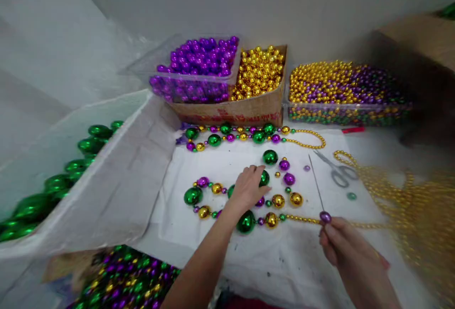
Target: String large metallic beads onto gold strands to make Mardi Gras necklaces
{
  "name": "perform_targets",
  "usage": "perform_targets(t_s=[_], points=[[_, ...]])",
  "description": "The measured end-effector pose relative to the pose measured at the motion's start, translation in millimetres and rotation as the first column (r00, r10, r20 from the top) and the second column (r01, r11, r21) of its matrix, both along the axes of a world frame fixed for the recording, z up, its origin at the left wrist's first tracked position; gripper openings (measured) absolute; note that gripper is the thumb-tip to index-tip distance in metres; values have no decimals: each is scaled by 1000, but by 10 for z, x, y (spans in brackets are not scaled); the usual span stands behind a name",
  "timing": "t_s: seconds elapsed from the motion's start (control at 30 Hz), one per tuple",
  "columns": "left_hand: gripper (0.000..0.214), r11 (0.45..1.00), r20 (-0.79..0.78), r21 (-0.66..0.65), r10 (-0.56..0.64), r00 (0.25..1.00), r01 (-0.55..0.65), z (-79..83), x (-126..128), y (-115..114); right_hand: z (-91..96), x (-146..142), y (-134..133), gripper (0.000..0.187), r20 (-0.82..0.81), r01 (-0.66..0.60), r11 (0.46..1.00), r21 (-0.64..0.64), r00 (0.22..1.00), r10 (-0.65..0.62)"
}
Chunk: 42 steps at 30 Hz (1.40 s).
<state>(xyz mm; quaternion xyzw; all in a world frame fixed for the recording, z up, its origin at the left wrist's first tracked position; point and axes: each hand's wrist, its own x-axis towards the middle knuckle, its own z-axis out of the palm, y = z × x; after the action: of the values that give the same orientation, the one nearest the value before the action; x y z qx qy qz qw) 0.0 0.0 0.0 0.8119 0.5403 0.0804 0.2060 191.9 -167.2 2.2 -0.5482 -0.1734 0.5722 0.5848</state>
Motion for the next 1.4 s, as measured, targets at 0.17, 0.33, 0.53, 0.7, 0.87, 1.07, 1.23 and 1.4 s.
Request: perform_targets(t_s=[0.17, 0.33, 0.53, 0.7, 0.87, 1.07, 1.23, 1.4], points=[[45, 945, 591, -290, 301, 748, -152, 111, 38, 71, 19, 46, -10, 23, 129, 16, 1000, -6, 991, -16], [45, 795, 811, -584, 564, 152, 165, 236, 129, 42, 0, 31, -39, 24, 49, -35, 999, -24, 998, 36], [34, 728, 757, -610, 652, -43, 315, 151, 262, -34, -6, 162, -103, 23, -13, -52, 998, -22, 999, 52], [29, 691, 711, -651, 700, -66, 315, 88, 392, -127, 76, 231, -157, 21, 72, -68, 998, 1, 995, 68], [25, 633, 644, -692, 759, -101, 346, 40, 468, -221, 80, 114, -158, 24, 54, 16, 1000, -12, 998, -15], [25, 544, 534, -750, 833, -142, 376, -22, 502, -240, -55, 19, -146, 48, -84, -4, 1000, 31, 996, 7], [25, 590, 574, -740, 804, -153, 324, -18, 499, -238, -139, -33, -154, 37, -30, -22, 999, 39, 999, 23], [26, 603, 581, -744, 796, -169, 288, 11, 460, -190, -77, -90, -161, 33, 66, -38, 999, -18, 997, 39]])
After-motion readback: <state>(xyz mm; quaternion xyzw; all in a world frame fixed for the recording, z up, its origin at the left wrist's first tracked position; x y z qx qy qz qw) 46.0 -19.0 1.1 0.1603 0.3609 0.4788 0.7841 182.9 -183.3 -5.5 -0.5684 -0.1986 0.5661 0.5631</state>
